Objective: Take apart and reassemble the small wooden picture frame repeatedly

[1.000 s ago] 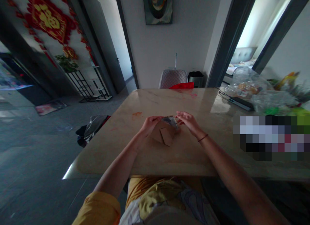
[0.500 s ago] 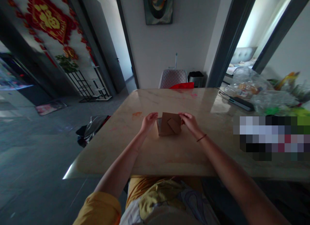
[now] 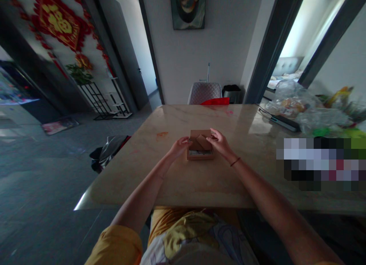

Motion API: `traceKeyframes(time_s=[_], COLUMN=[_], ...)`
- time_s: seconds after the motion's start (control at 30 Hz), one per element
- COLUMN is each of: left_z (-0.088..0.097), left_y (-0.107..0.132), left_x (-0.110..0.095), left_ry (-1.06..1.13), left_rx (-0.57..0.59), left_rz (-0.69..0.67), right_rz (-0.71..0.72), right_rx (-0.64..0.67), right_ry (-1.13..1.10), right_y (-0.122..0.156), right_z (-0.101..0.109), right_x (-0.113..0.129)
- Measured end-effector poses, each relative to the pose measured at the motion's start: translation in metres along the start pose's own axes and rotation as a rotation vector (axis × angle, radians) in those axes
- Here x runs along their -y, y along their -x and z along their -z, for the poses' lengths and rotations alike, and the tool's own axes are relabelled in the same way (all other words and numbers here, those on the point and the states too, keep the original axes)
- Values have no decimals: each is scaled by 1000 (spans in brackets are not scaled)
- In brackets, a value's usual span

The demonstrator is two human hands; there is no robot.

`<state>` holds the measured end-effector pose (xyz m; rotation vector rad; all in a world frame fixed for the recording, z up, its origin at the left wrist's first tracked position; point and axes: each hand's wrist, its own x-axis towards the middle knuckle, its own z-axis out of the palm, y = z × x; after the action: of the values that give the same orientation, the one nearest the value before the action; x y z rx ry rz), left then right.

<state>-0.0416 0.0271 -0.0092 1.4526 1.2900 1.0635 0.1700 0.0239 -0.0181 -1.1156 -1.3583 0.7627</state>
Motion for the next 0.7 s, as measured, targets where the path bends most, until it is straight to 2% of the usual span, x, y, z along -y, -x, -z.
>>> traceKeyframes(time_s=[0.13, 0.27, 0.37, 0.57, 0.7], left_z=[-2, 3, 7, 9, 9], left_y=[0, 0, 2, 2, 0], left_x=[4, 4, 1, -2, 0], left_ry=[3, -38, -31, 3, -25], left_rx=[73, 95, 155, 182, 184], left_rz=[-1, 3, -12, -52, -24], right_rz=[-30, -103, -128, -51, -44], right_rx=[10, 18, 31, 22, 54], right_ry=[71, 96, 118, 332, 440], right_y=[-1, -2, -1, 3, 5], right_z=[2, 3, 1, 2, 5], right_x=[-9, -16, -18, -13, -11])
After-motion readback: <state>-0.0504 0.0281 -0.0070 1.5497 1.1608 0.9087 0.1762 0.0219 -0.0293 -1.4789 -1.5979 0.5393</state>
